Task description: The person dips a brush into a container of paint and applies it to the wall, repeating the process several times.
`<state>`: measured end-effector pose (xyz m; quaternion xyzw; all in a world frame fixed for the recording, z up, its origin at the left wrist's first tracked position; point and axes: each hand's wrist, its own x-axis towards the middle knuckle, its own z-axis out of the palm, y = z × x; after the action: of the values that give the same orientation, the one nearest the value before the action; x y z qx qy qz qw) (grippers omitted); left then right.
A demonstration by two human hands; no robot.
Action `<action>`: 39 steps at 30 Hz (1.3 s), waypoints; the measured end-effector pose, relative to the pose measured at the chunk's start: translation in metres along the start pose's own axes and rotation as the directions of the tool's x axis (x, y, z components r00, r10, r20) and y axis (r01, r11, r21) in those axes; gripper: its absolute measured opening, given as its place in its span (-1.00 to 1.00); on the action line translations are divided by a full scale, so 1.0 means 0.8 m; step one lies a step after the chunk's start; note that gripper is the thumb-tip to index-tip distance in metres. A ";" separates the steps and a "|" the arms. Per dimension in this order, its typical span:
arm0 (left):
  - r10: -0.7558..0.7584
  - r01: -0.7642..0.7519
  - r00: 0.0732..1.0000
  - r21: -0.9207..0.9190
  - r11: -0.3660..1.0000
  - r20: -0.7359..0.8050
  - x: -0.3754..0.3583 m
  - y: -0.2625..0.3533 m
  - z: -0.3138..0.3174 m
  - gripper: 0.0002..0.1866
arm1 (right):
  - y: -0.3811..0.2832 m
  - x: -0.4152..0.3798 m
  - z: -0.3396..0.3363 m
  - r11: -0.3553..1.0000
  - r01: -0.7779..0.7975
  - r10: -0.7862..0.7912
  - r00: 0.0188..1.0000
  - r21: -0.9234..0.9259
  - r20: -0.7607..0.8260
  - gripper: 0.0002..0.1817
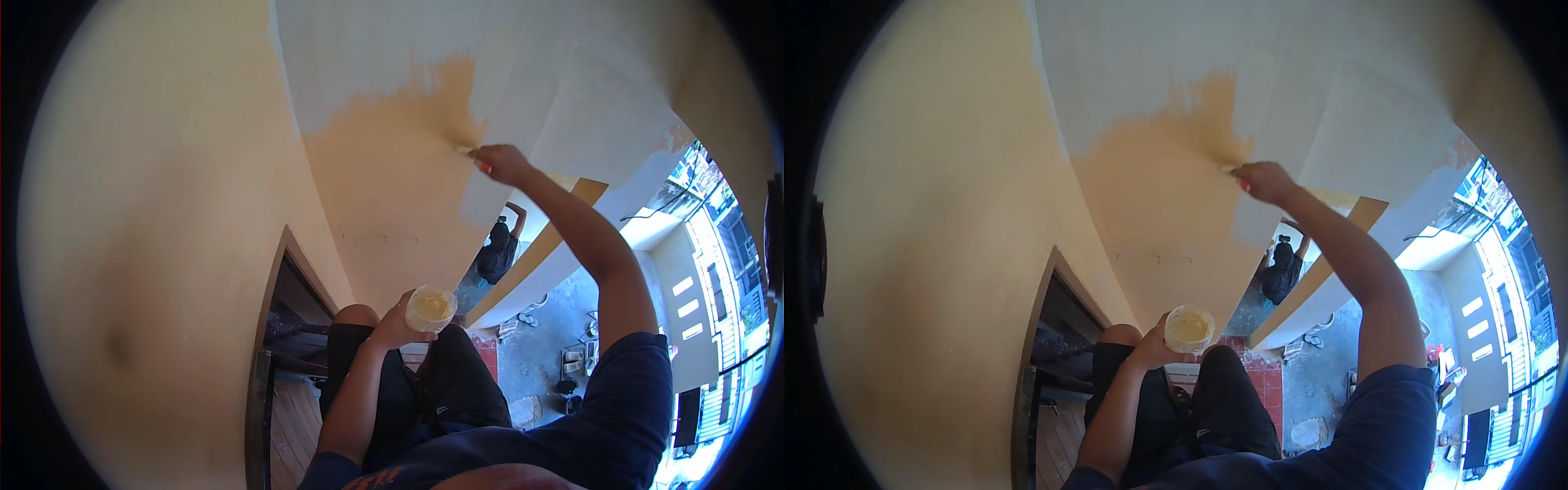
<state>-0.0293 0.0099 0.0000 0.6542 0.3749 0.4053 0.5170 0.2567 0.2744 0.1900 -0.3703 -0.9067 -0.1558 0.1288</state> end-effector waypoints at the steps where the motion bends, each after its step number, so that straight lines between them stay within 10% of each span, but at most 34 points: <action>1: -0.002 0.002 1.000 0.002 1.000 -0.003 0.000 0.000 -0.001 0.09 | 0.019 0.011 -0.009 0.998 -0.049 0.050 0.999 -0.033 0.008 -0.69; 5: 0.009 -0.009 1.000 -0.002 1.000 0.004 0.000 -0.007 -0.002 0.09 | 0.045 0.041 -0.128 0.983 -0.168 0.180 0.963 0.075 -0.199 -0.71; 12: 0.010 -0.022 0.993 -0.102 0.995 -0.115 0.021 -0.015 -0.001 0.03 | 0.030 0.024 -0.147 0.925 0.033 -0.235 0.832 -0.378 -0.503 -0.65; 22: 0.137 -0.160 0.922 -0.035 0.986 -0.363 0.112 -0.007 -0.058 -0.02 | -0.016 -0.032 0.033 0.974 0.140 -0.166 0.976 -0.176 -0.140 -0.66; 24: 0.154 -0.206 0.896 -0.082 0.975 -0.415 0.109 -0.026 -0.061 -0.01 | -0.020 -0.032 0.023 0.995 0.029 -0.016 0.990 -0.090 0.143 -0.65; 34: 0.139 -0.149 0.912 0.005 0.989 -0.386 0.094 -0.039 -0.073 0.01 | 0.019 0.039 -0.159 0.966 0.015 -0.158 0.827 -0.259 -0.540 -0.81; 39: 0.131 -0.149 0.915 -0.017 0.989 -0.382 0.095 -0.040 -0.073 0.00 | 0.030 0.039 -0.134 0.921 -0.031 -0.206 0.807 -0.389 -0.554 -0.69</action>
<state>-0.0554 0.1063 -0.0123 0.5763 0.4108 0.5688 0.4190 0.2647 0.2702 0.3042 -0.2791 -0.7914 -0.4402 0.3194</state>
